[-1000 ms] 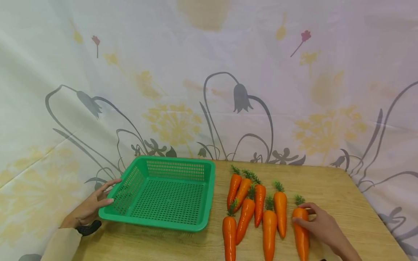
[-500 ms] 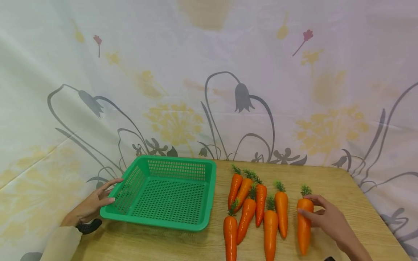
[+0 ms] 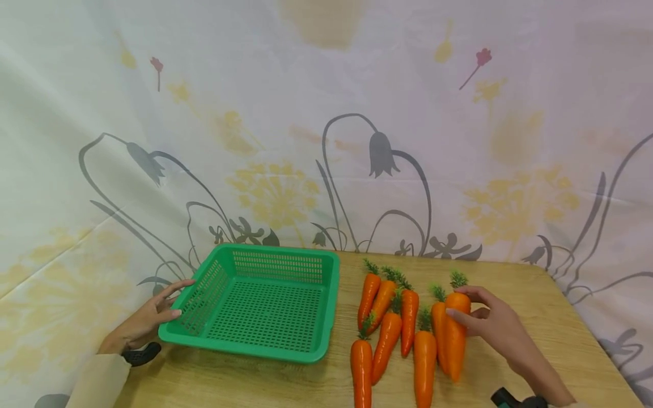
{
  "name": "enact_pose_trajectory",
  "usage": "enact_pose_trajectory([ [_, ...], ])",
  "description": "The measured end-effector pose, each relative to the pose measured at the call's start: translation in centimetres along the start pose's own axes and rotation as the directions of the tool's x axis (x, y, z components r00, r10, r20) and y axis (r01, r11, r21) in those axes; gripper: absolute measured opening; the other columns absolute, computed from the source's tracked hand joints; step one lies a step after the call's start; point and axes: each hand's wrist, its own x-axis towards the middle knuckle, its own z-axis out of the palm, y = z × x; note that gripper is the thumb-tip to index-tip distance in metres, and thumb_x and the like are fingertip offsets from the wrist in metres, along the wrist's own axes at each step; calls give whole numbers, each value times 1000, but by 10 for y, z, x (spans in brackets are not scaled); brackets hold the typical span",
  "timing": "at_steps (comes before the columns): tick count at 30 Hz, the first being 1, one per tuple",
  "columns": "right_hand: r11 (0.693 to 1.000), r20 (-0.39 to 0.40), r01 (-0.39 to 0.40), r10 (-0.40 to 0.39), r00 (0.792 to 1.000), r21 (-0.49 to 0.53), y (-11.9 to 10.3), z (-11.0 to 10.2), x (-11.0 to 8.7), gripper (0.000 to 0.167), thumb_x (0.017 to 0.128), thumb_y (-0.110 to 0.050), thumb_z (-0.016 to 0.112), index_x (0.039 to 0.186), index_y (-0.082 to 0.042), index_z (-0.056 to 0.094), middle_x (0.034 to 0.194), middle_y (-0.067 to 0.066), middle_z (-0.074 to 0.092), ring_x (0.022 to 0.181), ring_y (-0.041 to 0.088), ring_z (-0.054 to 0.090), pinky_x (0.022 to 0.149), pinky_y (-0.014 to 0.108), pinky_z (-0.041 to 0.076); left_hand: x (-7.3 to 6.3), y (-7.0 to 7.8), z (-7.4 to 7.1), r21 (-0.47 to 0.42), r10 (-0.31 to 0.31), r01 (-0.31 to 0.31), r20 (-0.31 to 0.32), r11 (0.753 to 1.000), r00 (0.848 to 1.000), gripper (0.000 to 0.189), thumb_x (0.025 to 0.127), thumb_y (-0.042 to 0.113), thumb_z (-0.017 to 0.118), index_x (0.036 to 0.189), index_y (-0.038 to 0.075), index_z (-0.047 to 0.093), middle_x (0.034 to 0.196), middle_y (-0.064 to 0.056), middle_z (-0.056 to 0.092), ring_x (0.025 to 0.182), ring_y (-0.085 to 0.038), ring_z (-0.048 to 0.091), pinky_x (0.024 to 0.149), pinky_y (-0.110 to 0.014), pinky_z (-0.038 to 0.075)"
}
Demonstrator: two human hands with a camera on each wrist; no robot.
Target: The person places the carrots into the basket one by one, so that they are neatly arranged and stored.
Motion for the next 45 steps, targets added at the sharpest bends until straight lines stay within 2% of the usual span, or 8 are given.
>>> enact_pose_trajectory([
  [6, 998, 10, 56, -56, 998, 20, -17, 11, 9, 66, 99, -33, 72, 150, -3, 43, 147, 27, 44, 93, 16, 70, 74, 39, 62, 2, 2, 1, 18, 4, -4, -6, 1000, 1000, 64, 106, 2, 52, 163, 8, 24, 162, -39, -14, 138, -73, -12, 102, -84, 25],
  [18, 984, 58, 131, -139, 989, 125, -55, 42, 30, 62, 100, -26, 71, 150, -3, 43, 146, 26, 44, 98, 12, 69, 76, 39, 62, -1, 4, 3, -33, -25, 24, -25, 999, 999, 64, 105, 3, 54, 163, 9, 26, 165, -34, -14, 144, -65, -15, 105, -85, 18],
  [28, 962, 121, 156, -186, 975, 223, -82, 83, 53, 59, 97, -25, 75, 144, -3, 47, 142, 23, 47, 98, 25, 69, 77, 43, 62, -1, 3, 5, -101, -60, 57, -33, 993, 998, 66, 105, 5, 55, 163, 11, 25, 166, -30, -16, 145, -62, -18, 106, -84, 17],
  [34, 954, 143, 197, -233, 962, 227, -98, 107, 64, 57, 95, -28, 78, 141, -6, 52, 134, 20, 55, 99, 28, 70, 78, 52, 61, -2, 4, 6, -134, -49, 44, -34, 990, 998, 67, 104, 5, 56, 163, 10, 24, 165, -32, -18, 144, -62, -20, 106, -85, 14],
  [40, 947, 190, 213, -261, 946, 241, -113, 128, 74, 57, 94, -32, 78, 140, -10, 54, 133, 15, 57, 106, 31, 68, 79, 50, 61, -2, 1, 6, -138, -48, 44, -31, 990, 998, 67, 105, 6, 56, 163, 11, 24, 165, -30, -19, 144, -61, -22, 105, -86, 9],
  [45, 928, 239, 219, -296, 925, 302, -123, 146, 82, 51, 95, -27, 77, 138, -11, 55, 130, 16, 58, 97, 34, 68, 79, 51, 61, 0, 0, 6, -98, -37, 34, -28, 995, 999, 66, 105, 6, 55, 163, 11, 25, 165, -31, -16, 145, -64, -15, 104, -85, 17],
])
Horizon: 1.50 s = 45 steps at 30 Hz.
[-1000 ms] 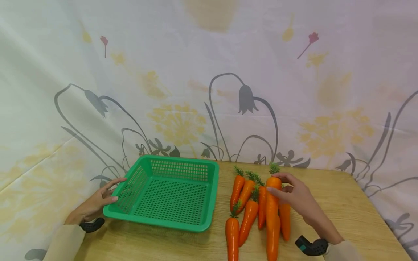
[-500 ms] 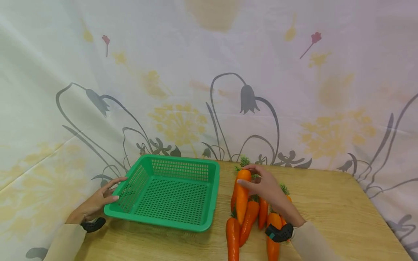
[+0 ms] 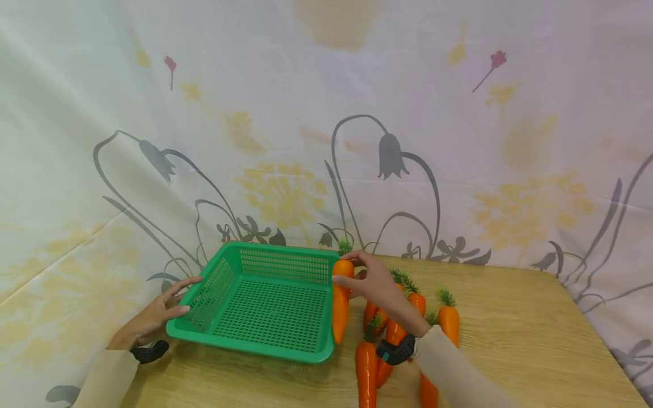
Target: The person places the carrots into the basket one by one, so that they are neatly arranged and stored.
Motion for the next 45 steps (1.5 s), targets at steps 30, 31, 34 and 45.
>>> enact_pose_trajectory([
  [30, 996, 113, -63, 56, 992, 56, 7, 128, 81, 48, 92, -21, 80, 129, -3, 56, 119, 19, 54, 87, 26, 70, 72, 46, 63, 0, -4, 3, -68, -48, 48, 2, 997, 999, 68, 107, 11, 54, 165, 13, 19, 165, -26, -23, 145, -61, -20, 106, -85, 12],
  [31, 996, 116, -68, 61, 991, 59, 8, 132, 84, 47, 92, -21, 80, 128, -3, 57, 119, 19, 54, 87, 26, 70, 73, 48, 63, 0, -4, 4, -75, -56, 56, 0, 996, 998, 68, 107, 12, 54, 165, 14, 20, 166, -25, -23, 145, -60, -21, 106, -85, 11],
  [34, 994, 117, -81, 73, 991, 71, 10, 144, 91, 45, 91, -20, 81, 126, -3, 57, 116, 18, 55, 85, 26, 70, 77, 55, 61, -1, -4, 3, -69, -60, 60, -8, 996, 998, 67, 107, 12, 54, 165, 15, 20, 166, -24, -22, 146, -58, -22, 105, -86, 7],
  [45, 989, 49, -100, 95, 994, 104, 15, 183, 113, 40, 90, -13, 81, 120, -3, 56, 107, 17, 63, 82, 26, 72, 78, 59, 60, -1, -2, 1, -81, -68, 67, -9, 994, 998, 67, 107, 13, 54, 165, 17, 20, 166, -24, -24, 147, -62, -10, 108, -80, 23],
])
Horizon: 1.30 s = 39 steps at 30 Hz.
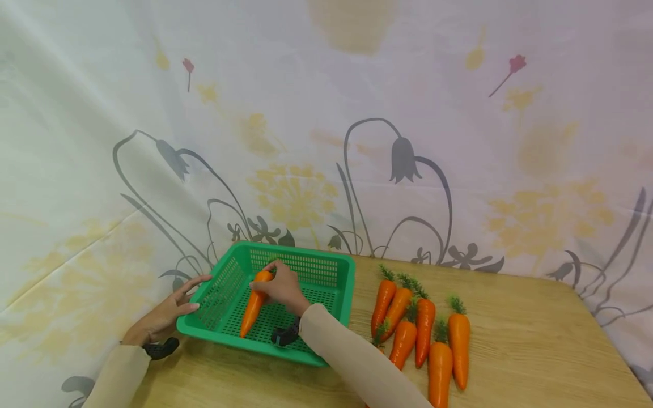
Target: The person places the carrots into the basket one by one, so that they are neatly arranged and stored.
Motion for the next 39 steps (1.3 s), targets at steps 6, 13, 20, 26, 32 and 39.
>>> enact_pose_trajectory([
  [6, 1000, -69, 17, -18, 997, -6, 2, 18, 10, 41, 89, -11, 82, 120, -3, 56, 106, 17, 64, 82, 27, 72, 74, 54, 62, 0, 1, 1, -79, 2, 1, 31, 997, 1000, 66, 108, 11, 52, 165, 20, 21, 166, -28, -14, 142, -62, 24, 100, -56, 51],
  [13, 997, -82, 22, -28, 996, -75, 10, 25, 21, 41, 89, -10, 83, 119, -3, 56, 104, 17, 62, 80, 23, 70, 66, 47, 63, 2, 0, 0, -8, 2, -1, 9, 1000, 1000, 66, 108, 12, 52, 165, 20, 21, 167, -28, -13, 145, -62, 17, 107, -66, 41],
  [20, 989, -79, 5, -17, 997, -150, 17, 28, 27, 39, 88, -10, 83, 116, -4, 56, 101, 16, 62, 78, 23, 69, 63, 43, 63, 2, 0, -1, 20, -6, 7, -16, 1000, 1000, 67, 107, 14, 54, 165, 18, 21, 167, -23, -20, 148, -61, 3, 110, -68, 34],
  [26, 985, -66, -10, -1, 998, -171, 18, 33, 25, 37, 87, -4, 82, 114, -2, 57, 102, 19, 61, 79, 25, 70, 66, 43, 63, -1, -1, 2, -26, -16, 16, -6, 1000, 1000, 67, 107, 13, 54, 165, 18, 21, 167, -20, -24, 148, -59, 11, 107, -59, 43],
  [32, 986, -25, -38, 34, 999, -161, 24, 37, 31, 36, 88, 1, 79, 119, 1, 61, 106, 21, 62, 77, 27, 72, 68, 40, 63, -1, -3, 2, 5, -9, 9, -10, 1000, 1000, 67, 107, 15, 55, 165, 16, 21, 166, -24, -23, 148, -61, 3, 109, -71, 34],
  [39, 986, 47, -30, 38, 998, -165, 19, 40, 33, 44, 91, 11, 71, 132, 0, 64, 111, 25, 66, 84, 36, 74, 73, 42, 63, 0, -5, 0, -6, 24, -24, -2, 1000, 1000, 66, 107, 11, 53, 165, 14, 21, 167, -24, -20, 148, -62, 5, 108, -67, 38],
])
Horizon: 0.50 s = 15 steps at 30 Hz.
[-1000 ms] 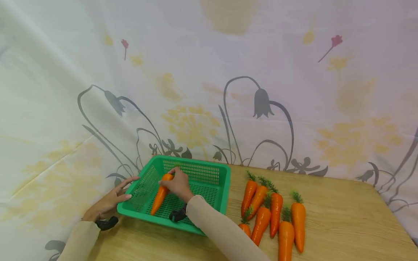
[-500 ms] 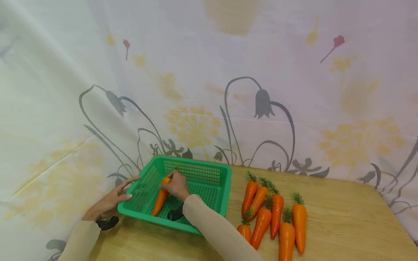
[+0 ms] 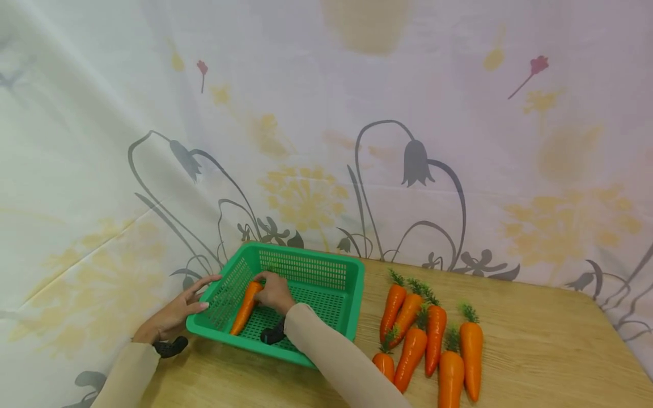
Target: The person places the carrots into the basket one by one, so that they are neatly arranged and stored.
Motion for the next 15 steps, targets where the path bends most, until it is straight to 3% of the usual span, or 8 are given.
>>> enact_pose_trajectory([
  [5, 1000, 11, 15, -15, 1000, -3, -10, -7, -7, 37, 93, 9, 69, 129, 4, 63, 98, 23, 68, 86, 44, 71, 75, 49, 62, 1, 0, 1, -34, -7, 7, 20, 999, 1000, 64, 108, 9, 50, 165, 19, 23, 167, -23, -21, 146, -51, 29, 102, -48, 49],
  [8, 999, 37, 51, -51, 998, -8, -17, -16, -11, 32, 96, 5, 66, 127, 6, 63, 97, 22, 67, 90, 48, 68, 75, 52, 62, 1, 1, 2, -93, -16, 20, 51, 995, 999, 65, 109, 7, 48, 165, 21, 20, 165, -33, -9, 138, -42, 46, 99, -50, 53],
  [10, 996, 58, 86, -84, 995, -27, -24, -25, -15, 29, 97, 1, 66, 126, 5, 63, 99, 21, 67, 90, 46, 68, 73, 51, 62, 1, 1, 3, -126, -21, 29, 61, 992, 998, 66, 109, 7, 48, 166, 21, 19, 163, -37, -2, 134, -47, 49, 99, -55, 53],
  [12, 992, 78, 119, -115, 990, -45, -30, -37, -18, 27, 99, -3, 66, 126, 2, 63, 104, 20, 68, 90, 41, 69, 71, 46, 63, 0, 2, 2, -106, -24, 29, 47, 994, 999, 66, 109, 8, 49, 166, 21, 20, 164, -36, -1, 142, -54, 35, 101, -58, 50],
  [15, 984, 82, 154, -147, 986, -84, -39, -57, -26, 26, 101, -8, 66, 126, -4, 65, 109, 17, 67, 87, 35, 72, 67, 37, 62, -1, 2, 2, -33, -17, 18, 9, 999, 1000, 65, 108, 12, 52, 165, 19, 22, 167, -27, -13, 148, -61, 5, 105, -63, 44],
])
